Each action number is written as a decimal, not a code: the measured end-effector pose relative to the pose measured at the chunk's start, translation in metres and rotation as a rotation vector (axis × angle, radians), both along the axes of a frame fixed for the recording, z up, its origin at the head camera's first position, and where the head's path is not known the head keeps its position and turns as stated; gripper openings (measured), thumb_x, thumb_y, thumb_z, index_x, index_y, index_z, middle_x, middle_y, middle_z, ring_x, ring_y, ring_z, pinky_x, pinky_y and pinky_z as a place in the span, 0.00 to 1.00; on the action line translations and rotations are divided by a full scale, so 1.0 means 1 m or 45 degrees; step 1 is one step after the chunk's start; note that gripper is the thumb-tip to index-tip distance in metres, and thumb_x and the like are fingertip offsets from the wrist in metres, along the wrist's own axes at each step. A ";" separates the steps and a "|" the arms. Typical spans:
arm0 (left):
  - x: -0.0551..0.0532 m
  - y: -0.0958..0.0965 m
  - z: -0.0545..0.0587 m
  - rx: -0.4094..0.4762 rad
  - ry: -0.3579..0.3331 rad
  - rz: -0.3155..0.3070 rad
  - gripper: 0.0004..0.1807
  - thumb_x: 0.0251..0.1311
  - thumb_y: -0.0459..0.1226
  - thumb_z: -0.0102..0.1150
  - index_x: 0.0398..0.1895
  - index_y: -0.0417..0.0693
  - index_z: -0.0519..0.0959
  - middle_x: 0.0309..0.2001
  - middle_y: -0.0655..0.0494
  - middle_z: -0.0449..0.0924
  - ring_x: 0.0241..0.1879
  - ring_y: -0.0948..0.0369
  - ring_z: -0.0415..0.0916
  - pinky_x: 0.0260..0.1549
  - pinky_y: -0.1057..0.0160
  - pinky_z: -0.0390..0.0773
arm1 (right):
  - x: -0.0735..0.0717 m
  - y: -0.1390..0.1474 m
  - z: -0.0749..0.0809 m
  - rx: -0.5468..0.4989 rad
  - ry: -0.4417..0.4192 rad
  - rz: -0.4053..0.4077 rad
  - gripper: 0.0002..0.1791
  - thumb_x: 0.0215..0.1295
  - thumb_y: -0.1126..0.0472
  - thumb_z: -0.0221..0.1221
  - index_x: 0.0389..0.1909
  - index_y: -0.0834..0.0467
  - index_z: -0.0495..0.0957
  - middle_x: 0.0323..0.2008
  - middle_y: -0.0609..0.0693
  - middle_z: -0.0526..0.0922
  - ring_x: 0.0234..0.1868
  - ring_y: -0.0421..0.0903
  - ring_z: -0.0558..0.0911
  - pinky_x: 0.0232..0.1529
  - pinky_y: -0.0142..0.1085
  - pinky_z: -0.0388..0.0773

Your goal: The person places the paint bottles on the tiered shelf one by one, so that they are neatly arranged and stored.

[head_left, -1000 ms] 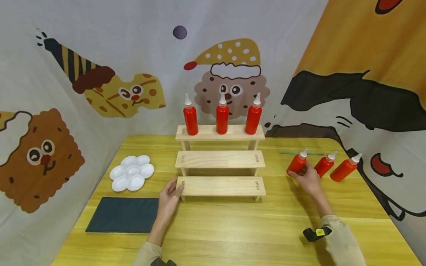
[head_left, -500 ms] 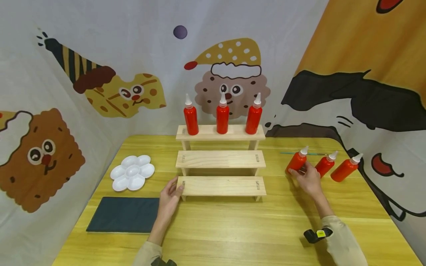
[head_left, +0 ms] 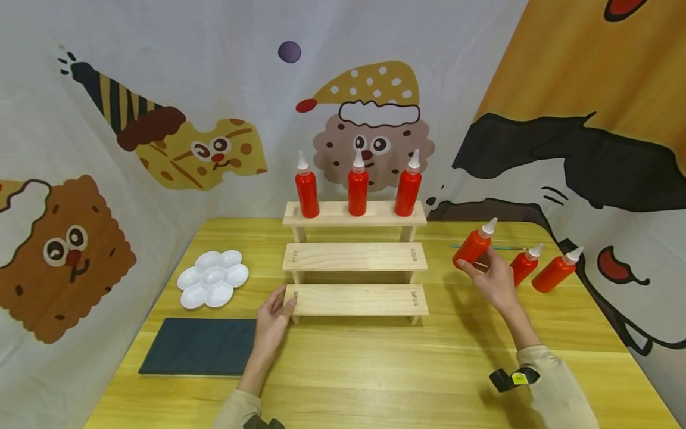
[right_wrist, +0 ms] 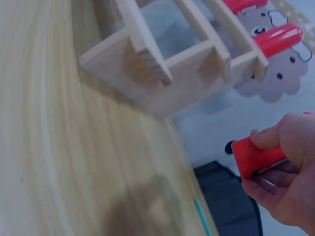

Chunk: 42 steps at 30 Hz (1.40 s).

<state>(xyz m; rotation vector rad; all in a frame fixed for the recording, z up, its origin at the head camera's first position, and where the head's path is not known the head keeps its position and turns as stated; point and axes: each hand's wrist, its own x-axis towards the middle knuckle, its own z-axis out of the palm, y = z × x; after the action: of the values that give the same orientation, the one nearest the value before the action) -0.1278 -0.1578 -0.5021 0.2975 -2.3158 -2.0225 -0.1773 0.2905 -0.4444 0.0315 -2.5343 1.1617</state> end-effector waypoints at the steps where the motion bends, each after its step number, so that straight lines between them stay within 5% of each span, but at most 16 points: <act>1: 0.000 0.000 0.000 -0.003 0.001 0.002 0.29 0.73 0.36 0.56 0.74 0.38 0.66 0.64 0.30 0.74 0.64 0.37 0.73 0.62 0.47 0.76 | 0.001 -0.002 0.003 0.001 0.001 0.008 0.24 0.67 0.61 0.66 0.59 0.69 0.73 0.52 0.71 0.83 0.51 0.68 0.84 0.39 0.10 0.68; 22: 0.002 0.000 0.002 -0.006 0.003 -0.008 0.30 0.74 0.38 0.56 0.75 0.38 0.64 0.66 0.29 0.72 0.65 0.36 0.72 0.63 0.44 0.75 | 0.009 -0.055 0.042 -0.031 0.075 0.189 0.24 0.66 0.59 0.68 0.58 0.66 0.75 0.51 0.64 0.85 0.50 0.63 0.86 0.41 0.14 0.73; 27: 0.001 -0.001 0.001 -0.010 0.003 -0.007 0.30 0.74 0.37 0.56 0.75 0.38 0.64 0.65 0.29 0.72 0.65 0.36 0.72 0.63 0.44 0.75 | 0.005 -0.072 0.048 -0.042 0.057 0.242 0.23 0.66 0.59 0.68 0.58 0.64 0.76 0.51 0.61 0.85 0.50 0.60 0.85 0.47 0.36 0.85; 31: -0.001 -0.001 -0.002 -0.014 -0.008 0.001 0.29 0.73 0.37 0.56 0.74 0.39 0.65 0.65 0.30 0.73 0.65 0.37 0.73 0.63 0.44 0.75 | 0.001 -0.087 0.052 -0.088 0.071 0.311 0.23 0.66 0.62 0.68 0.58 0.65 0.75 0.51 0.61 0.85 0.51 0.59 0.84 0.53 0.56 0.82; 42: 0.000 0.000 0.000 -0.012 -0.005 -0.001 0.30 0.73 0.37 0.56 0.75 0.39 0.65 0.66 0.28 0.71 0.66 0.36 0.71 0.64 0.43 0.73 | -0.013 -0.130 0.055 -0.169 -0.014 0.468 0.25 0.63 0.63 0.69 0.60 0.63 0.75 0.51 0.62 0.85 0.51 0.59 0.85 0.54 0.53 0.83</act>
<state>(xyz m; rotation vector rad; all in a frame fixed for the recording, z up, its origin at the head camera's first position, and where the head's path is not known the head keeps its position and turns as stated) -0.1273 -0.1578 -0.5018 0.3009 -2.3276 -2.0120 -0.1906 0.1601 -0.3896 0.4764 -2.5210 1.4649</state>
